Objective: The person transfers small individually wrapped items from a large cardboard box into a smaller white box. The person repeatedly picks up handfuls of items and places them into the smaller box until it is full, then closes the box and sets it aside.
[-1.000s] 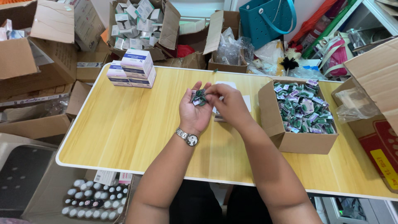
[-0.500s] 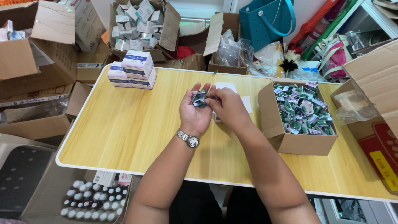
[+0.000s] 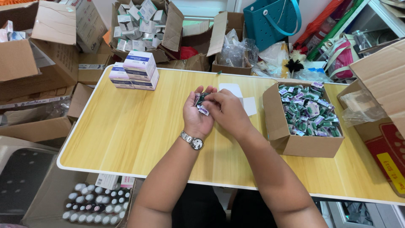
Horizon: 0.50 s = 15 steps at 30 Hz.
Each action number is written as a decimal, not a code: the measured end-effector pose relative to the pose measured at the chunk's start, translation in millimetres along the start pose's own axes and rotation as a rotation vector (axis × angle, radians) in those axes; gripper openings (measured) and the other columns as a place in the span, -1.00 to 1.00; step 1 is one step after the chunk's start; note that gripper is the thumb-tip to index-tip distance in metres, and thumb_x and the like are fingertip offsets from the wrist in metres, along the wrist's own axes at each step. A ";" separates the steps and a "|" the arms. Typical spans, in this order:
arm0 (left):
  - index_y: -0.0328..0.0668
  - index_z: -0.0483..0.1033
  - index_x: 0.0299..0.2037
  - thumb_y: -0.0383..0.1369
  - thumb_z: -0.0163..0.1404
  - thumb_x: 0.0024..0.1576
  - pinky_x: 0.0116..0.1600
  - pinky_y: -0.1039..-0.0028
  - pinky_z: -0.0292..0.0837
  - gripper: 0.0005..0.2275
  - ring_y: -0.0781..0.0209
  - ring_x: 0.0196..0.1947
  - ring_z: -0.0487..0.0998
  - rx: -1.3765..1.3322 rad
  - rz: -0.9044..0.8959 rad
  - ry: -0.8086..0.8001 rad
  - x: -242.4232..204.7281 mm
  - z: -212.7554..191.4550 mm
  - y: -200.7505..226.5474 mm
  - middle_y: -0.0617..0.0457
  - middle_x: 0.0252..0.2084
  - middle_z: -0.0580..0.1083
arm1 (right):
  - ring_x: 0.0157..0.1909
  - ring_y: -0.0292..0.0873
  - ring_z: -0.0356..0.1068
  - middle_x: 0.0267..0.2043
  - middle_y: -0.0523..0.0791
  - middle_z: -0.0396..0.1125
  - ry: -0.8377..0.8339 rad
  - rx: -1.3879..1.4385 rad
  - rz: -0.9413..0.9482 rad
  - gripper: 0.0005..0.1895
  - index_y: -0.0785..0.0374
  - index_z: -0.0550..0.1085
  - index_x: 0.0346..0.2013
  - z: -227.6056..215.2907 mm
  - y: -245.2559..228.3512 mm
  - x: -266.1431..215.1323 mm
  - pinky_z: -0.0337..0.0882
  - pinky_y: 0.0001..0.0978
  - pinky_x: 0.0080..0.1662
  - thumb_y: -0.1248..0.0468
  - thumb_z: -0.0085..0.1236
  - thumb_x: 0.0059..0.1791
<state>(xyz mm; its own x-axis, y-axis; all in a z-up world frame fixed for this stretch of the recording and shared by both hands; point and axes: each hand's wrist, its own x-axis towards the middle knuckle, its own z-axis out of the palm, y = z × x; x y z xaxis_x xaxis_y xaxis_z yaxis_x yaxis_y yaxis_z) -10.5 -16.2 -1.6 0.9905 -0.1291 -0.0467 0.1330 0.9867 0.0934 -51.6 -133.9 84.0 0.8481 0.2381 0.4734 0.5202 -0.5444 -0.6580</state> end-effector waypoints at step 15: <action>-0.25 0.34 0.02 -0.18 -0.32 0.38 0.24 0.07 0.40 -0.69 -0.07 0.06 0.48 0.000 0.015 0.074 4.4 -6.4 -2.7 -0.25 0.04 0.44 | -0.27 -0.41 0.42 -0.30 -0.16 0.50 -0.013 0.484 0.131 -0.86 0.36 0.58 -0.18 10.1 34.4 4.9 0.43 -0.54 -0.20 0.35 0.24 0.00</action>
<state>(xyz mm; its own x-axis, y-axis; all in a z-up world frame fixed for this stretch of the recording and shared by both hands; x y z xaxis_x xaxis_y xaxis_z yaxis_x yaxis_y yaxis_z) -6.8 -18.8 -8.5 0.9872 -0.1064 -0.1189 0.1180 0.9885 0.0950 -28.5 -143.3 57.8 0.9089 0.2044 0.3636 0.3941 -0.1355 -0.9090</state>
